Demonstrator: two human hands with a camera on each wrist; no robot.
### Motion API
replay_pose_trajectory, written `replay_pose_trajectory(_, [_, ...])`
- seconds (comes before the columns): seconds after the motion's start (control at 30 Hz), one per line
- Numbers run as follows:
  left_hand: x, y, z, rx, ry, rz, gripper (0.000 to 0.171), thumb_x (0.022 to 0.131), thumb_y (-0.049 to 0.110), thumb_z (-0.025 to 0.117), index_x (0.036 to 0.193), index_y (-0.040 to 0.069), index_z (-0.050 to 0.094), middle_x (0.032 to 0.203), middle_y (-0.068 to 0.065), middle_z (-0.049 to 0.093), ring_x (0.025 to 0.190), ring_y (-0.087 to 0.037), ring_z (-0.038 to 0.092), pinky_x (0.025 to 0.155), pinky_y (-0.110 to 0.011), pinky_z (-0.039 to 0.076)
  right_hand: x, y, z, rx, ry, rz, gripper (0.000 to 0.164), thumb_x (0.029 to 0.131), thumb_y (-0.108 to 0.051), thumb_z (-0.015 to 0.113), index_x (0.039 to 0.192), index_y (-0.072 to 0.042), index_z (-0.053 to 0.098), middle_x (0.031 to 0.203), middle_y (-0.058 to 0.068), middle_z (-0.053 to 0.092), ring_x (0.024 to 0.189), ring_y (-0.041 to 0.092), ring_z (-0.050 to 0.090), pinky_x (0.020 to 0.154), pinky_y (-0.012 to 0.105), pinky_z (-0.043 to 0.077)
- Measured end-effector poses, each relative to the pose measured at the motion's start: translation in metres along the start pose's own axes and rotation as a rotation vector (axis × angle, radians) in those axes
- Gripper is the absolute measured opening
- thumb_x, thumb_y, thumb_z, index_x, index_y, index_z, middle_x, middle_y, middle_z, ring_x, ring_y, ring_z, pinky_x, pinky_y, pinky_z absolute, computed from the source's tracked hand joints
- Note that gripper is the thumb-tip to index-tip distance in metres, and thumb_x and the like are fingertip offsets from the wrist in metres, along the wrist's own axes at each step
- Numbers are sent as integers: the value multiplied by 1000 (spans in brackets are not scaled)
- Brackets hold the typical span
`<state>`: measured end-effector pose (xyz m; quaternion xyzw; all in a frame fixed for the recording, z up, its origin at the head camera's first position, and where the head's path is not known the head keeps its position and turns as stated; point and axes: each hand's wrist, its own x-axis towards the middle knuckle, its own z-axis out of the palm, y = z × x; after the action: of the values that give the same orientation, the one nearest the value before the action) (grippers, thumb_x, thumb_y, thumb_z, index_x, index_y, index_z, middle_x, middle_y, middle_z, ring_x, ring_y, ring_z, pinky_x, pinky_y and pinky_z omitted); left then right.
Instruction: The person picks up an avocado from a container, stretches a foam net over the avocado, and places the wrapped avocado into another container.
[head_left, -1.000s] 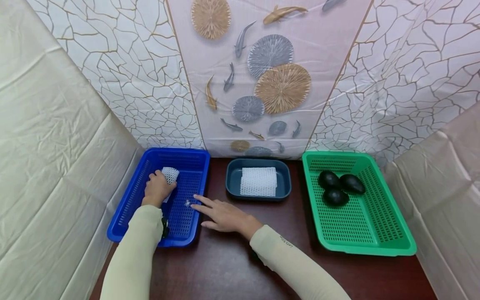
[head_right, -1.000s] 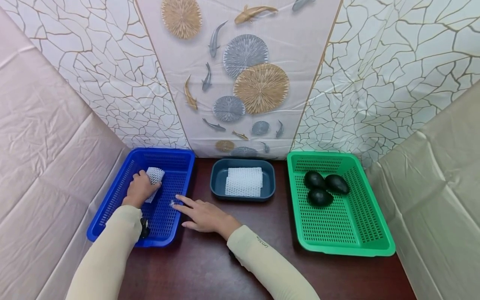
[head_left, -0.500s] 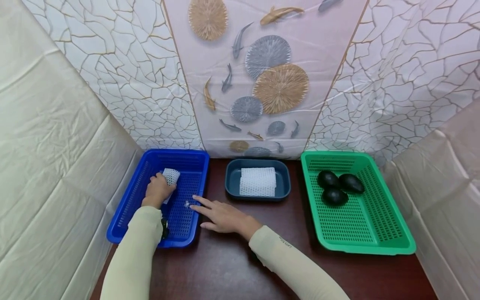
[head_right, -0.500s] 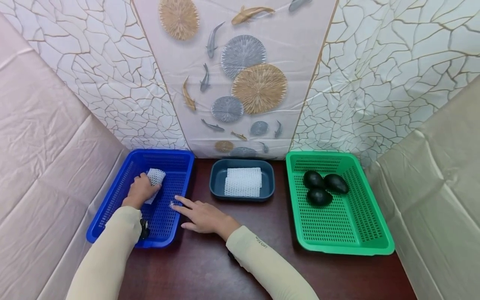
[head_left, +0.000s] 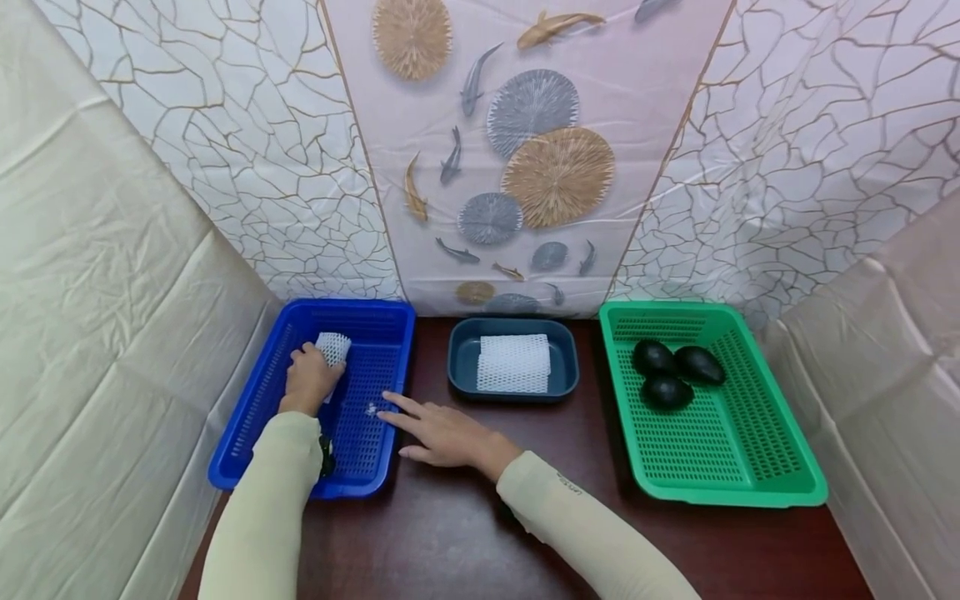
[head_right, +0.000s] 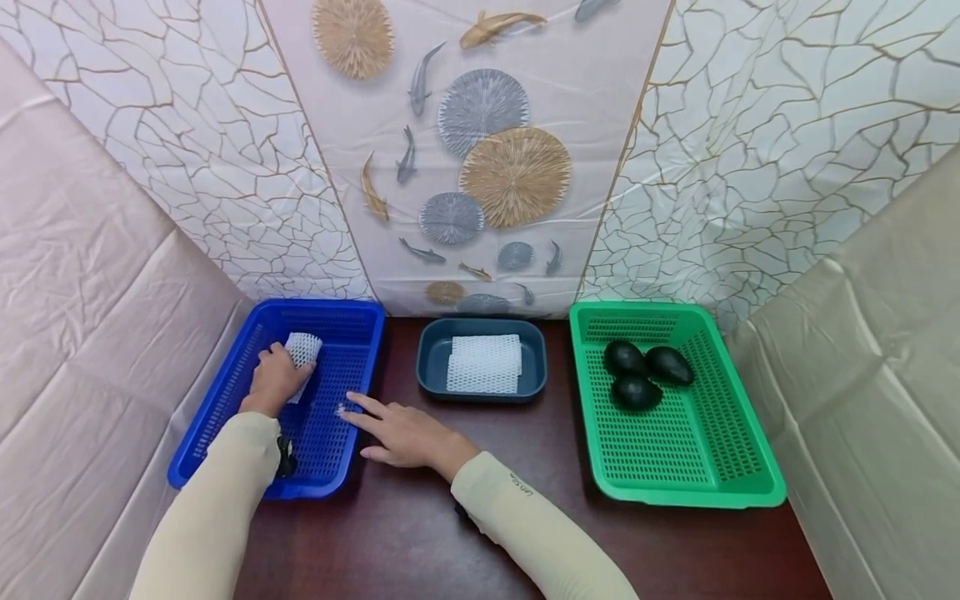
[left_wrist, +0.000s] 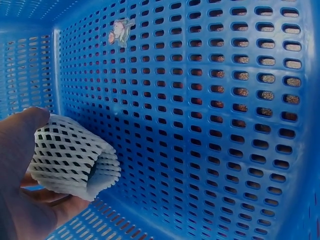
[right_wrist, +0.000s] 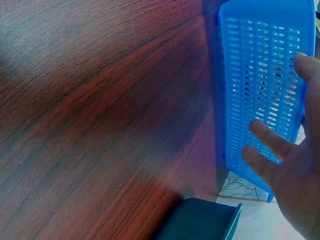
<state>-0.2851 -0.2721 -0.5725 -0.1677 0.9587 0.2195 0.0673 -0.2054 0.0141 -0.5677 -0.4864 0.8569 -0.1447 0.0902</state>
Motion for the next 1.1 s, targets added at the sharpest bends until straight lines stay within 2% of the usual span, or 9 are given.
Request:
replay_pose_trajectory(0.27, [1,-3,0,21,-20,5,86,99,39,64,152,-15,22,140,-43,40,123,-60,51,100,-70,46,0,1,-1,-5,-4,0,68,108,-47,47,166,-33,15,176,-3,-1,146,23,46,115,44,44])
replay_pose_trajectory(0.57, [-2,0,-4,45,-69,16,84,100,38,63,151,-15,22,141,-42,39,126,-60,49,102,-71,44,-5,2,-3,28,4,8,68,108,-46,48,166,-31,18,176,-4,-1,149,23,44,115,45,44])
replay_pose_trajectory(0.67, [-3,1,-6,63,-67,38,85,100,39,63,151,-15,22,141,-42,39,126,-60,48,102,-71,44,-10,3,-7,21,13,22,68,108,-47,48,166,-30,18,175,-5,-1,144,23,48,113,43,46])
replay_pose_trajectory(0.83, [-8,5,-10,136,12,126,85,99,42,64,149,-16,27,141,-43,39,126,-60,46,100,-71,44,-21,6,-20,-4,37,38,69,107,-45,51,166,-28,20,176,-2,4,135,22,56,108,41,50])
replay_pose_trajectory(0.97, [-14,12,-13,166,99,191,84,98,44,65,148,-16,32,139,-42,42,123,-59,48,98,-70,45,-31,11,-31,14,52,63,68,107,-41,54,166,-26,23,175,-3,6,141,24,52,112,44,47])
replay_pose_trajectory(1.1, [-19,22,-16,176,137,222,85,98,45,65,149,-15,32,140,-41,42,124,-59,47,99,-69,45,-41,15,-40,-3,66,96,68,107,-43,54,165,-27,24,175,-5,7,147,24,45,117,46,42])
